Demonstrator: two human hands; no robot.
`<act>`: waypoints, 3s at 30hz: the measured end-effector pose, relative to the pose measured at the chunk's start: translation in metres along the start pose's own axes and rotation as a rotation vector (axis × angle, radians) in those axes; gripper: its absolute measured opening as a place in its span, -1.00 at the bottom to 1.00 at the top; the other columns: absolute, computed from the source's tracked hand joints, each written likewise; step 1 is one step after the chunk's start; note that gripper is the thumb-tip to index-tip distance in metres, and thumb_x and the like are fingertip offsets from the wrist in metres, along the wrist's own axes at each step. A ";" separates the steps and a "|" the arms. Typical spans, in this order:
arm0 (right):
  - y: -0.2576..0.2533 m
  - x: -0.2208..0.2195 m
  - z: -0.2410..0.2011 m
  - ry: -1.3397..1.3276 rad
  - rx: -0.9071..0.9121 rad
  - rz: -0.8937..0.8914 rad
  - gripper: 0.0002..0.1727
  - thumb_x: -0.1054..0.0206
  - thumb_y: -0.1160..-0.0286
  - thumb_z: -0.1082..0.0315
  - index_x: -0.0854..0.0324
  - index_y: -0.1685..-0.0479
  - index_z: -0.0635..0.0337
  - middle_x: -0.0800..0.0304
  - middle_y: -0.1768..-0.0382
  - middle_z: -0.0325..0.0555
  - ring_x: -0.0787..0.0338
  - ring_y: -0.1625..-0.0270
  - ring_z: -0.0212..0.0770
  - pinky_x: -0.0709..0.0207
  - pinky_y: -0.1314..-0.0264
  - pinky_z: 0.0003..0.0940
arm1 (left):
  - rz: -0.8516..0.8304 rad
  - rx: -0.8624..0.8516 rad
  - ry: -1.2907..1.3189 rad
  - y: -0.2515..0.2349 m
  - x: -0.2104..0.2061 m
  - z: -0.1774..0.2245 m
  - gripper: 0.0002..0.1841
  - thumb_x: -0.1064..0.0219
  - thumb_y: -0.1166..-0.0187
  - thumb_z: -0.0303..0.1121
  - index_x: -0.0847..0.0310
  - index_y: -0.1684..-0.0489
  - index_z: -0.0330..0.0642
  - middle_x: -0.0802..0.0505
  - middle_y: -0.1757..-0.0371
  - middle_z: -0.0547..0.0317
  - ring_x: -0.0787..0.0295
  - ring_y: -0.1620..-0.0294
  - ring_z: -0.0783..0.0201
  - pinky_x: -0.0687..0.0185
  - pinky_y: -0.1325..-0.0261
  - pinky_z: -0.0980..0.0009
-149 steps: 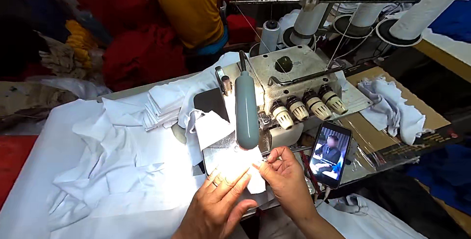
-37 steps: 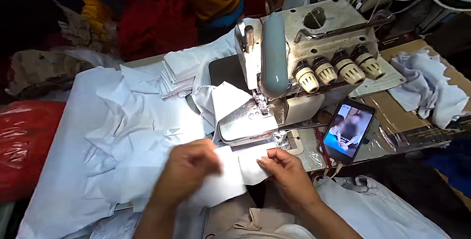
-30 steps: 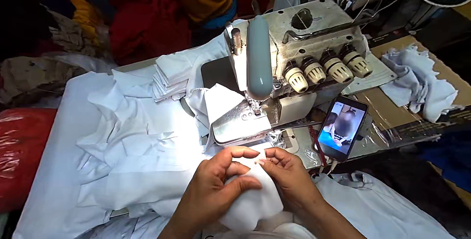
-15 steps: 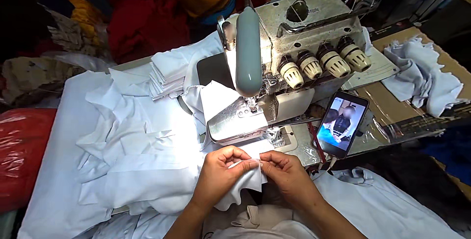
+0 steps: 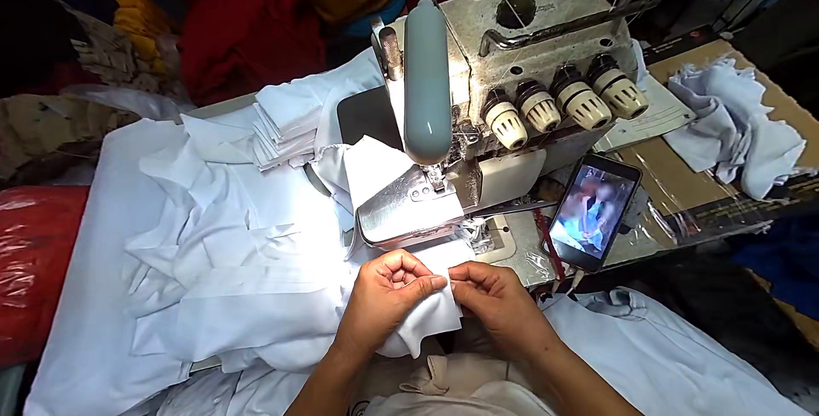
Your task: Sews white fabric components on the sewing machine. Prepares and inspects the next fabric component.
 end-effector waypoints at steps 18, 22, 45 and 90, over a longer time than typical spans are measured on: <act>-0.020 -0.006 -0.047 -0.120 0.436 0.223 -0.92 -0.33 -0.55 0.53 -0.66 0.07 0.29 -0.86 0.43 -0.24 -0.84 0.44 -0.43 -0.76 0.40 -0.53 | 0.149 -0.673 -0.930 -0.015 0.112 0.085 -0.49 -0.45 -0.41 0.18 -0.78 0.01 -0.08 -0.78 0.33 0.26 -0.62 0.41 0.45 -0.53 0.40 0.48; -0.031 -0.011 -0.053 -0.234 0.198 0.213 -0.79 -0.26 -0.56 0.61 -0.33 0.03 0.23 -0.81 0.54 -0.10 -0.84 0.60 -0.25 -0.73 0.61 -0.40 | -0.011 -0.923 -0.887 0.002 0.034 0.058 -0.61 -0.19 -0.78 -0.02 -0.74 -0.22 -0.09 -0.87 -0.21 0.05 -0.77 -0.30 0.25 -0.61 -0.40 0.35; -0.036 0.005 0.001 0.781 1.050 0.420 -0.57 -0.11 -0.81 0.04 -0.77 -0.09 0.18 -0.72 0.50 -0.18 -0.71 0.46 -0.38 -0.61 0.39 -0.52 | 0.057 -0.881 -0.949 -0.021 0.023 0.017 -0.46 -0.17 -0.70 0.19 -0.78 -0.32 0.02 -0.92 -0.18 0.18 -0.80 -0.22 0.27 -0.55 -0.39 0.32; 0.001 0.020 -0.007 0.040 -0.081 0.075 -0.92 -0.40 -0.56 0.47 -0.78 0.23 0.29 -0.85 0.48 -0.22 -0.84 0.41 -0.42 -0.78 0.19 -0.52 | 0.168 -0.801 -0.475 0.008 -0.029 -0.033 -0.90 -0.47 -0.40 -0.39 -0.91 0.36 -0.17 -0.86 0.35 0.21 -0.77 0.20 0.44 -0.65 0.06 0.57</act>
Point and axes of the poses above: each hand's wrist, its own y-axis away from the middle knuckle, its own x-axis out of the back of the hand, z = x × y, the point moved 1 cm from there along -y, towards the middle knuckle
